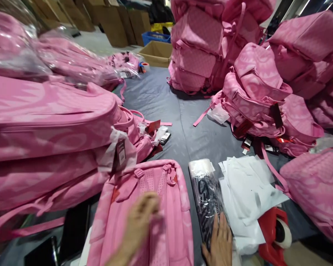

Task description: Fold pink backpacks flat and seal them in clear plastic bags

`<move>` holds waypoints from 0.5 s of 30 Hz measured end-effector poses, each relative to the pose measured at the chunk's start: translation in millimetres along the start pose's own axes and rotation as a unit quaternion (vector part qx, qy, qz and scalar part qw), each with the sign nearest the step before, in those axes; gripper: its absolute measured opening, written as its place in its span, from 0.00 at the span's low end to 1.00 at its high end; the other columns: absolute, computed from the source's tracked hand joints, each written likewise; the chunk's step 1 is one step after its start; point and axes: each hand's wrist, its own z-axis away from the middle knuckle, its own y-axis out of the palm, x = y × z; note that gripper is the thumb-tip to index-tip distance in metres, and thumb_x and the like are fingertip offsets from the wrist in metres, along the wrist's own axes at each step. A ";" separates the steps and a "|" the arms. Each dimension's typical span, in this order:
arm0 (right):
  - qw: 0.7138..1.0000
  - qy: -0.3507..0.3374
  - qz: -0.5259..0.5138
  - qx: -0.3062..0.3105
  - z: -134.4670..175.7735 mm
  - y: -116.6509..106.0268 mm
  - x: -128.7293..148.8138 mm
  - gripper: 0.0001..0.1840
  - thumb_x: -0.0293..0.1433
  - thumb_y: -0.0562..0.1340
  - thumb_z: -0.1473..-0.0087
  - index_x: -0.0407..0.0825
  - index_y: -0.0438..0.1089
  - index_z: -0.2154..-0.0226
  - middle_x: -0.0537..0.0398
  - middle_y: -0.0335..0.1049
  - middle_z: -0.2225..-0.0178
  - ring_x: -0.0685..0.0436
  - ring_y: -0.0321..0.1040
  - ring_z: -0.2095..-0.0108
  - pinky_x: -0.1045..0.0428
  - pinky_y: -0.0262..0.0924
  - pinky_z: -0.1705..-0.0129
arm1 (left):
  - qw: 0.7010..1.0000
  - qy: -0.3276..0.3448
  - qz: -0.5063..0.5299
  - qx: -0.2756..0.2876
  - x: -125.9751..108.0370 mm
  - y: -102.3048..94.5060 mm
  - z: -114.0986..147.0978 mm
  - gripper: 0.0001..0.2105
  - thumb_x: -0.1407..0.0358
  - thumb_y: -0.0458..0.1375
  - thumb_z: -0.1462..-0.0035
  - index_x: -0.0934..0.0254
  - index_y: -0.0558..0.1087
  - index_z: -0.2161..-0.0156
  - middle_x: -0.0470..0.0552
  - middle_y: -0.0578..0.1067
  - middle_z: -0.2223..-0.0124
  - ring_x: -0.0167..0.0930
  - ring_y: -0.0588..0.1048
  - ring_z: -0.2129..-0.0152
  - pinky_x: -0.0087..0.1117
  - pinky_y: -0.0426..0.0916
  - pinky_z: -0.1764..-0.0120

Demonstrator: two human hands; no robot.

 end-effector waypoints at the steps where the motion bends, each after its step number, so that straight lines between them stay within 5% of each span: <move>1: 1.000 0.001 0.007 -0.001 -2.1 2.3 -2.0 0.63 0.38 0.67 0.51 0.48 0.29 0.26 0.31 0.41 0.27 0.16 0.50 0.32 0.24 0.53 0.40 | 0.995 -0.001 0.011 0.097 17.1 34.0 9.3 0.21 0.43 0.64 0.53 0.55 0.74 0.61 0.48 0.78 0.68 0.41 0.78 0.66 0.41 0.77 0.64; 2: 1.000 0.003 0.009 -0.002 -6.0 1.6 -5.0 0.61 0.37 0.67 0.51 0.49 0.30 0.26 0.32 0.42 0.27 0.18 0.50 0.32 0.26 0.54 0.40 | 0.985 -0.009 0.013 0.172 35.4 69.0 18.2 0.23 0.46 0.64 0.51 0.57 0.73 0.54 0.53 0.80 0.57 0.42 0.79 0.59 0.42 0.77 0.56; 4: 1.000 0.005 -0.003 0.000 -15.2 -5.9 -13.9 0.57 0.34 0.64 0.49 0.50 0.32 0.26 0.35 0.43 0.27 0.23 0.51 0.32 0.30 0.56 0.38 | 0.979 0.007 -0.023 0.202 72.1 128.9 34.2 0.28 0.51 0.60 0.45 0.61 0.67 0.42 0.61 0.74 0.42 0.44 0.74 0.45 0.45 0.71 0.44; 7: 0.997 -0.017 -0.070 0.024 -24.8 -22.9 -39.9 0.51 0.33 0.60 0.45 0.50 0.35 0.27 0.38 0.48 0.29 0.28 0.53 0.31 0.34 0.58 0.36 | 0.962 0.111 -0.126 0.215 116.0 164.1 51.0 0.28 0.58 0.55 0.39 0.62 0.62 0.35 0.62 0.66 0.33 0.43 0.62 0.34 0.51 0.57 0.33; 9: 0.990 -0.025 -0.134 0.046 -26.6 -33.7 -68.9 0.48 0.36 0.60 0.43 0.48 0.37 0.27 0.38 0.54 0.31 0.30 0.56 0.33 0.37 0.59 0.36 | 0.936 0.216 -0.192 0.201 131.7 148.1 53.0 0.25 0.61 0.53 0.37 0.59 0.65 0.35 0.59 0.66 0.34 0.43 0.61 0.33 0.53 0.53 0.32; 11: 0.979 -0.019 -0.188 0.076 -27.1 -41.4 -103.4 0.47 0.39 0.60 0.43 0.48 0.39 0.28 0.39 0.58 0.33 0.31 0.61 0.35 0.40 0.62 0.38 | 0.921 0.277 -0.251 0.107 135.6 108.7 44.9 0.22 0.63 0.52 0.36 0.57 0.67 0.37 0.58 0.68 0.35 0.44 0.62 0.35 0.54 0.52 0.32; 13: 0.969 -0.024 -0.219 0.110 -31.0 -42.7 -133.3 0.47 0.43 0.62 0.44 0.49 0.44 0.29 0.39 0.61 0.35 0.30 0.63 0.37 0.39 0.64 0.39 | 0.917 0.248 -0.301 -0.086 131.9 53.7 30.1 0.22 0.62 0.53 0.36 0.59 0.67 0.38 0.61 0.68 0.36 0.46 0.63 0.35 0.54 0.53 0.33; 15: 0.969 -0.028 -0.219 0.107 -40.6 -35.7 -145.0 0.47 0.47 0.64 0.47 0.51 0.51 0.30 0.38 0.62 0.36 0.24 0.63 0.37 0.35 0.64 0.40 | 0.889 0.139 -0.324 -0.291 126.8 -8.4 17.3 0.25 0.59 0.55 0.38 0.64 0.65 0.38 0.66 0.65 0.35 0.49 0.61 0.35 0.55 0.54 0.35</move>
